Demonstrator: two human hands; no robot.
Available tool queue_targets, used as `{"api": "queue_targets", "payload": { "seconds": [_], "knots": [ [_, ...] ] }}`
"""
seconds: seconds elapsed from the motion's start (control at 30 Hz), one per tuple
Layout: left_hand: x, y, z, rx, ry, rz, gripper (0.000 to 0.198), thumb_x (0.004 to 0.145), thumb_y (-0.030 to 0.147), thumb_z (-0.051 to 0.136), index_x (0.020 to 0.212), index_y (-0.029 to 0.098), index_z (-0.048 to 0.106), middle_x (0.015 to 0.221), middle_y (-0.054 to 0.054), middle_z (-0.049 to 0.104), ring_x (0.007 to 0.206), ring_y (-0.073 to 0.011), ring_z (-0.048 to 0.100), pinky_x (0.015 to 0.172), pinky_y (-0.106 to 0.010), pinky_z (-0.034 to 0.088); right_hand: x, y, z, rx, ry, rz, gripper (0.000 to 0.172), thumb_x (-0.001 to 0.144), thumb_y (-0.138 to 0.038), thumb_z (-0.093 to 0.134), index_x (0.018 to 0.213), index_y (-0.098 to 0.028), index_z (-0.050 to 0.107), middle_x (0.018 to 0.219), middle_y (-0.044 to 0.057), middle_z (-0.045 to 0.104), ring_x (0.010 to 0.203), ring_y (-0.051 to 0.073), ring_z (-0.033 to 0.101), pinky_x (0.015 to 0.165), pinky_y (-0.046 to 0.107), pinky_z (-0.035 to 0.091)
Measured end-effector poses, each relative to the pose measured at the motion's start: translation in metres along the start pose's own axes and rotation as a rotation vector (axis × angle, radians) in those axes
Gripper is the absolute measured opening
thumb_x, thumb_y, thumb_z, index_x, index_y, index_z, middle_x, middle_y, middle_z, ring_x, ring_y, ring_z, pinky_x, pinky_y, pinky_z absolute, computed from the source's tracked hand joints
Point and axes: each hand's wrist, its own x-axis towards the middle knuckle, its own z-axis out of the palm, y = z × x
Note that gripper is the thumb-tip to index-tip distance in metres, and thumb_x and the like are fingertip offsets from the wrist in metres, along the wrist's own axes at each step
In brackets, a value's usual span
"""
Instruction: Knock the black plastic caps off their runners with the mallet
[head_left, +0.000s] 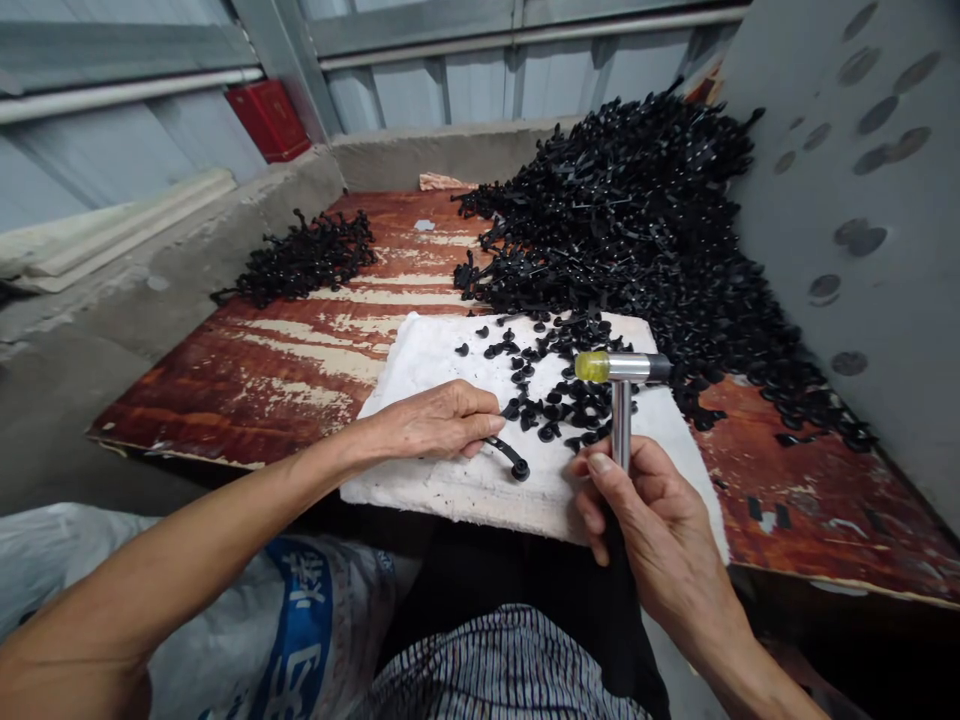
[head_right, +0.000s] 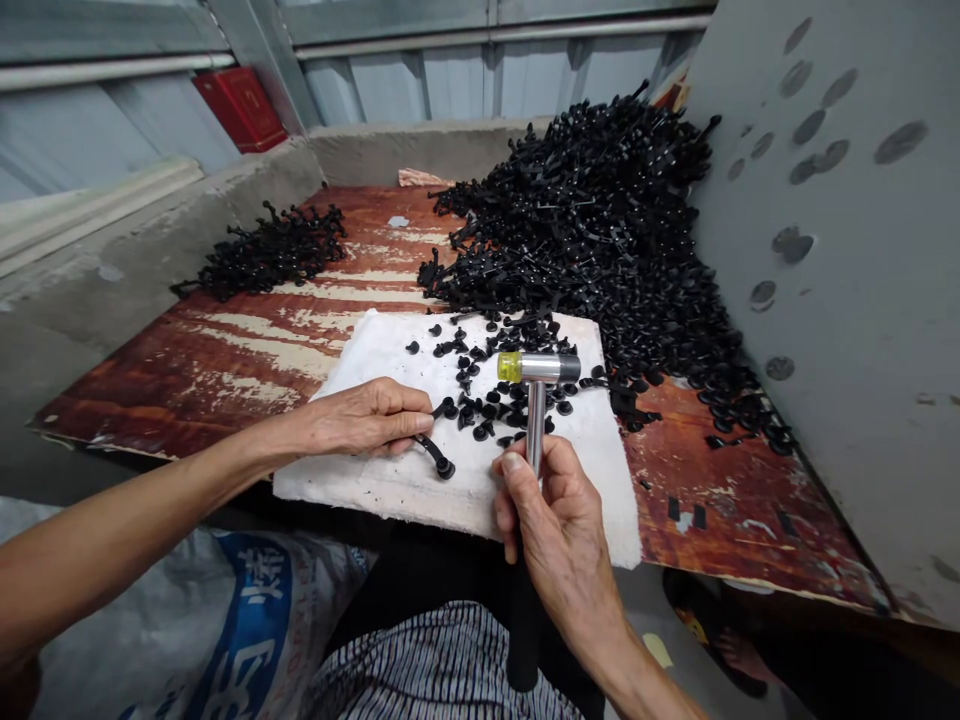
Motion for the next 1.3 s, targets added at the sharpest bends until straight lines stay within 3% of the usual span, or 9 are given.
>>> {"api": "queue_targets", "payload": {
  "seconds": [0.33, 0.47, 0.53, 0.67, 0.77, 0.93, 1.07, 1.2, 1.3],
  "knots": [
    [0.001, -0.002, -0.001, 0.083, 0.000, 0.064, 0.038, 0.093, 0.038, 0.044, 0.063, 0.016, 0.048, 0.051, 0.006, 0.041, 0.044, -0.0038, 0.032, 0.042, -0.016, 0.024, 0.000, 0.000, -0.001, -0.043, -0.021, -0.004, 0.032, 0.080, -0.051, 0.067, 0.085, -0.022, 0.055, 0.073, -0.001, 0.062, 0.041, 0.006, 0.043, 0.030, 0.018, 0.037],
    [0.001, 0.003, -0.003, 0.097, 0.006, 0.037, 0.035, 0.091, 0.034, 0.047, 0.061, 0.016, 0.047, 0.051, 0.006, 0.040, 0.045, -0.0042, 0.032, 0.043, -0.017, 0.025, -0.001, -0.004, -0.008, -0.252, -0.070, -0.067, 0.030, 0.089, -0.050, 0.055, 0.100, -0.022, 0.060, 0.069, -0.001, 0.059, 0.041, 0.008, 0.044, 0.031, 0.019, 0.038],
    [0.002, 0.006, -0.005, 0.090, 0.002, 0.027, 0.034, 0.089, 0.033, 0.048, 0.059, 0.017, 0.046, 0.050, 0.006, 0.040, 0.044, -0.0042, 0.032, 0.042, -0.018, 0.025, -0.001, -0.011, -0.011, -0.456, -0.095, -0.191, 0.033, 0.093, -0.043, 0.050, 0.118, -0.023, 0.060, 0.075, 0.002, 0.063, 0.046, 0.012, 0.052, 0.037, 0.023, 0.046],
    [0.002, 0.010, -0.005, 0.063, -0.004, -0.031, 0.032, 0.087, 0.030, 0.049, 0.059, 0.017, 0.047, 0.048, 0.006, 0.039, 0.041, -0.0043, 0.031, 0.040, -0.018, 0.023, -0.001, -0.026, -0.014, -0.785, -0.095, -0.649, 0.049, 0.093, -0.021, 0.048, 0.142, -0.027, 0.048, 0.113, 0.010, 0.068, 0.072, 0.017, 0.068, 0.073, 0.034, 0.058],
    [0.002, 0.010, -0.003, 0.035, 0.004, -0.068, 0.031, 0.087, 0.030, 0.050, 0.059, 0.017, 0.047, 0.046, 0.006, 0.038, 0.039, -0.0044, 0.031, 0.039, -0.018, 0.023, 0.002, -0.029, -0.017, -0.911, -0.075, -0.889, 0.067, 0.090, -0.007, 0.047, 0.152, -0.030, 0.033, 0.115, 0.011, 0.066, 0.074, 0.017, 0.067, 0.072, 0.032, 0.058],
    [0.002, 0.009, -0.001, -0.051, -0.017, -0.049, 0.034, 0.087, 0.032, 0.049, 0.057, 0.018, 0.044, 0.044, 0.007, 0.036, 0.037, -0.0039, 0.029, 0.038, -0.018, 0.022, 0.010, -0.029, -0.021, -1.078, -0.297, -0.793, 0.061, 0.089, -0.007, 0.040, 0.148, -0.022, 0.043, 0.089, 0.011, 0.068, 0.060, 0.018, 0.063, 0.051, 0.030, 0.055],
    [0.003, 0.007, 0.000, -0.030, -0.004, -0.084, 0.033, 0.086, 0.031, 0.050, 0.057, 0.018, 0.045, 0.044, 0.006, 0.038, 0.038, -0.0044, 0.031, 0.038, -0.018, 0.023, 0.008, -0.037, -0.016, -0.873, -0.125, -0.832, 0.065, 0.090, -0.008, 0.045, 0.150, -0.032, 0.038, 0.100, 0.009, 0.069, 0.074, 0.020, 0.066, 0.069, 0.034, 0.058],
    [0.003, 0.005, 0.000, -0.046, -0.006, -0.059, 0.035, 0.088, 0.031, 0.048, 0.056, 0.018, 0.044, 0.044, 0.007, 0.037, 0.037, -0.0038, 0.029, 0.038, -0.018, 0.022, 0.011, -0.029, -0.018, -0.935, -0.263, -0.685, 0.058, 0.086, -0.012, 0.047, 0.142, -0.029, 0.052, 0.087, 0.008, 0.069, 0.052, 0.016, 0.056, 0.057, 0.036, 0.057],
    [0.003, 0.006, -0.001, -0.017, 0.017, -0.081, 0.035, 0.088, 0.030, 0.049, 0.055, 0.018, 0.043, 0.044, 0.007, 0.037, 0.037, -0.0042, 0.030, 0.038, -0.018, 0.022, 0.012, -0.020, -0.021, -0.835, -0.183, -0.640, 0.059, 0.085, -0.012, 0.050, 0.141, -0.031, 0.053, 0.091, 0.008, 0.068, 0.062, 0.019, 0.061, 0.066, 0.039, 0.058]
  ]
}}
